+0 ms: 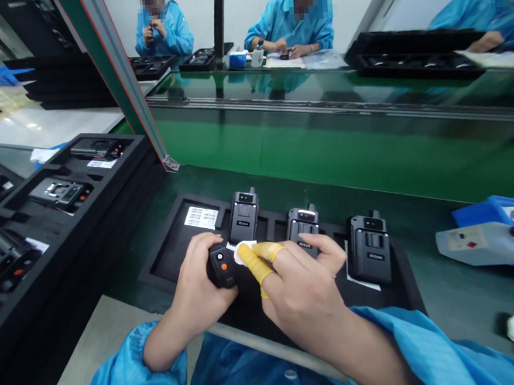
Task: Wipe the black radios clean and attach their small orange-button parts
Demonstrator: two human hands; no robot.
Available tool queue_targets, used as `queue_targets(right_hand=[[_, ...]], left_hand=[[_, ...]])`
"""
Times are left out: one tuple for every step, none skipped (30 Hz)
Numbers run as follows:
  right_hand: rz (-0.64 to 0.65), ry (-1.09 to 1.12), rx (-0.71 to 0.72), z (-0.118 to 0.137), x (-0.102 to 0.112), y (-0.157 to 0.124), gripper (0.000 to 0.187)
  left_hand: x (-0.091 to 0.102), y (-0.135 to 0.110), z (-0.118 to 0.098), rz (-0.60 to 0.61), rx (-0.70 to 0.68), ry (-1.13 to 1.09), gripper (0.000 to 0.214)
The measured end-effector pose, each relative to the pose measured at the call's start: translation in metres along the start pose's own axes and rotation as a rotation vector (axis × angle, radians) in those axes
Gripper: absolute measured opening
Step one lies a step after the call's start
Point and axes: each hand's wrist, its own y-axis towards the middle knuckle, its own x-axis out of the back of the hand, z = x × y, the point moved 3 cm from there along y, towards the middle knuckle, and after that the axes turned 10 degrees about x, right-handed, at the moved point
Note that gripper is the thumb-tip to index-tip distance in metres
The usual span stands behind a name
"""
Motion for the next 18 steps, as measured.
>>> queue_targets(right_hand=[[-0.013, 0.005, 0.001, -0.0002, 0.0003, 0.0015, 0.029], [-0.024, 0.021, 0.009, 0.0005, -0.0001, 0.0027, 0.029], [-0.031, 0.045, 0.025, 0.0018, -0.0011, 0.0036, 0.029], [-0.035, 0.071, 0.042, 0.0033, -0.0025, 0.0043, 0.030], [-0.032, 0.093, 0.061, 0.0050, -0.0043, 0.0046, 0.030], [-0.024, 0.109, 0.079, 0.0065, -0.0059, 0.0046, 0.030], [-0.014, 0.117, 0.094, 0.0077, -0.0073, 0.0044, 0.029], [-0.005, 0.119, 0.103, 0.0085, -0.0081, 0.0041, 0.029], [0.002, 0.120, 0.106, 0.0087, -0.0084, 0.0036, 0.029], [0.009, 0.121, 0.107, 0.0087, -0.0083, 0.0030, 0.029], [0.015, 0.123, 0.104, 0.0085, -0.0078, 0.0025, 0.029], [0.018, 0.123, 0.094, 0.0079, -0.0073, 0.0020, 0.030], [0.019, 0.120, 0.081, 0.0073, -0.0067, 0.0016, 0.031], [0.020, 0.115, 0.068, 0.0066, -0.0063, 0.0012, 0.032], [0.020, 0.106, 0.057, 0.0059, -0.0062, 0.0009, 0.032], [0.021, 0.094, 0.050, 0.0053, -0.0064, 0.0005, 0.033], [0.024, 0.082, 0.045, 0.0045, -0.0067, 0.0001, 0.033], [0.030, 0.073, 0.040, 0.0036, -0.0071, -0.0004, 0.034]], left_hand=[[-0.0001, 0.0002, 0.0001, 0.004, 0.004, -0.004, 0.051], [-0.0002, 0.0004, 0.0002, 0.009, 0.009, -0.008, 0.051], [-0.0003, 0.0006, 0.0003, 0.012, 0.013, -0.012, 0.052], [-0.0001, 0.0006, 0.0003, 0.013, 0.015, -0.017, 0.051], [0.0000, 0.0007, 0.0002, 0.013, 0.016, -0.023, 0.050], [0.0002, 0.0006, 0.0001, 0.012, 0.016, -0.028, 0.049], [0.0002, 0.0006, -0.0002, 0.010, 0.014, -0.033, 0.047], [0.0002, 0.0005, -0.0004, 0.010, 0.012, -0.036, 0.046], [-0.0001, 0.0006, -0.0006, 0.011, 0.011, -0.038, 0.046], [-0.0005, 0.0007, -0.0008, 0.013, 0.010, -0.039, 0.046], [-0.0009, 0.0008, -0.0009, 0.015, 0.012, -0.040, 0.047], [-0.0014, 0.0010, -0.0007, 0.016, 0.017, -0.040, 0.048], [-0.0018, 0.0012, -0.0002, 0.019, 0.025, -0.040, 0.050], [-0.0021, 0.0014, 0.0004, 0.021, 0.035, -0.039, 0.051], [-0.0022, 0.0016, 0.0012, 0.024, 0.044, -0.036, 0.052], [-0.0021, 0.0017, 0.0021, 0.024, 0.052, -0.031, 0.052], [-0.0017, 0.0017, 0.0029, 0.022, 0.058, -0.025, 0.052], [-0.0011, 0.0018, 0.0035, 0.020, 0.061, -0.019, 0.053]])
